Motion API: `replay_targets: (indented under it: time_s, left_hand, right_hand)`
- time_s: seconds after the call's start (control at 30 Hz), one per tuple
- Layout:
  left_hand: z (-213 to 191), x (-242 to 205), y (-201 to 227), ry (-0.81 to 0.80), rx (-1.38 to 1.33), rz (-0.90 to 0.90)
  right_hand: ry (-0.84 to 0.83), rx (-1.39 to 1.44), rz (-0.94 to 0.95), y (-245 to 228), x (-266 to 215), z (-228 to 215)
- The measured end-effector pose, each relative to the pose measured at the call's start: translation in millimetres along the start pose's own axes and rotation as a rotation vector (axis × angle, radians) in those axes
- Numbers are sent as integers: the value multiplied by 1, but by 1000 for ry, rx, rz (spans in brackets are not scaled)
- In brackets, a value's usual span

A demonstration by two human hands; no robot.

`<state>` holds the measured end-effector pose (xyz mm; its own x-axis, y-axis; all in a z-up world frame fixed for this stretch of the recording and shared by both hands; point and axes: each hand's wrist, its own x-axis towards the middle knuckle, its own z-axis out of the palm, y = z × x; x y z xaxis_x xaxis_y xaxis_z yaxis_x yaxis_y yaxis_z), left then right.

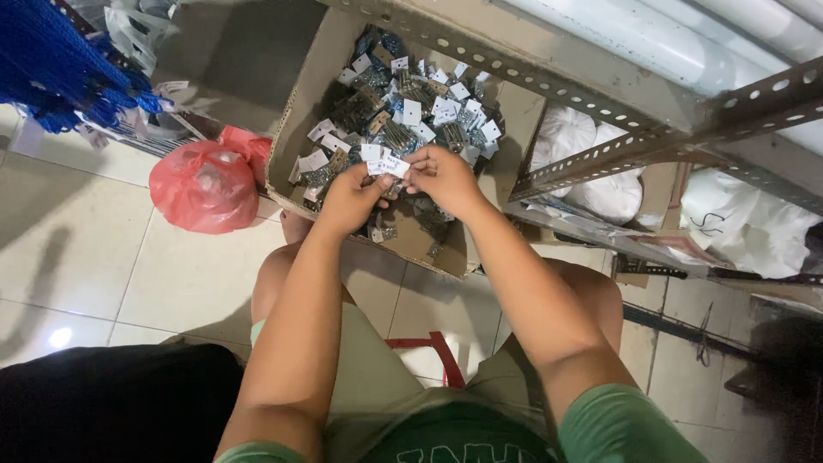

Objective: Picking up metal tags from a box and hanging them onto a wire display rack

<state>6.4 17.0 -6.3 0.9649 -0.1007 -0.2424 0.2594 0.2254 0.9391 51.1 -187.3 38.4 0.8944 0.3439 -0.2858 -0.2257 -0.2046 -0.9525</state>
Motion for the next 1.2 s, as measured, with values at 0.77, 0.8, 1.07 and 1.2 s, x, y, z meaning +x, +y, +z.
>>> replay_targets:
  time_s: [0.77, 0.8, 1.07, 1.2]
  left_hand:
    - [3, -9, 19, 158, 211, -161]
    - [5, -9, 20, 151, 213, -154]
    - [-2, -14, -17, 252, 676, 6]
    - [84, -86, 88, 268, 452, 109]
  right_hand:
    - [515, 724, 46, 6, -120, -98]
    - [520, 726, 37, 9, -125, -98]
    - [525, 800, 55, 24, -159, -96]
    - [524, 734, -48, -49, -190, -71]
